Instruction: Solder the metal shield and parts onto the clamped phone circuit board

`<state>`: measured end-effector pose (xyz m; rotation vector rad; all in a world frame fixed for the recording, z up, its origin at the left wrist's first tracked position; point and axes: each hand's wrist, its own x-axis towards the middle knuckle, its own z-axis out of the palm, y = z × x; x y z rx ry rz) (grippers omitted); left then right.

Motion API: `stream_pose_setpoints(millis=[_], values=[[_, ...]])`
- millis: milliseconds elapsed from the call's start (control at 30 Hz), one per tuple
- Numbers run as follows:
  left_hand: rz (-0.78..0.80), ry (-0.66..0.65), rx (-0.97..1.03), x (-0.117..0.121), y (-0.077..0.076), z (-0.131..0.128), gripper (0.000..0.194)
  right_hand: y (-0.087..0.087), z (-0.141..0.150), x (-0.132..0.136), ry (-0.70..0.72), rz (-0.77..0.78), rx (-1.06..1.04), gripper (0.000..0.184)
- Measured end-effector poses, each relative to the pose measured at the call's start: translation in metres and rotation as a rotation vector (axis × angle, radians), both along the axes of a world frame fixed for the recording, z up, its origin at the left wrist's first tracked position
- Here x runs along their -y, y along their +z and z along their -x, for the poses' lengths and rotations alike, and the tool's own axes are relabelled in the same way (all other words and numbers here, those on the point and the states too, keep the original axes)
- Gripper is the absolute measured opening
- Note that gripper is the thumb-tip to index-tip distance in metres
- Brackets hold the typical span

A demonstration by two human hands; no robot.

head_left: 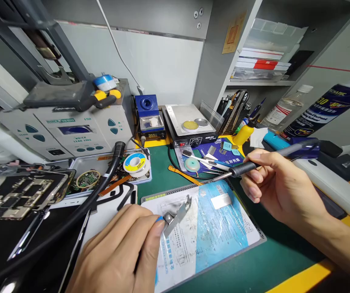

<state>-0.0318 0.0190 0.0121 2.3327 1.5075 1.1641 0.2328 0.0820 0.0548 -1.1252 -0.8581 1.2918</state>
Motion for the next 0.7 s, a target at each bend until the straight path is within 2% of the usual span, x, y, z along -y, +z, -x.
stream_pose_setpoints(millis=[133, 300, 600, 700], values=[[0.344, -0.115, 0.139, -0.004, 0.009, 0.005, 0.029, 0.003, -0.001, -0.001, 0.032, 0.074, -0.049, 0.035], [0.614, -0.151, 0.265, -0.004, 0.01, 0.014, 0.031, 0.002, -0.001, 0.002, 0.076, 0.1, -0.077, 0.035], [0.72, -0.153, 0.331, -0.004, 0.001, 0.019, 0.032, 0.0, 0.0, 0.006, 0.136, 0.099, -0.099, 0.032], [0.753, -0.164, 0.361, -0.003, 0.002, 0.018, 0.036, -0.002, 0.001, 0.007, 0.155, 0.087, -0.09, 0.031]])
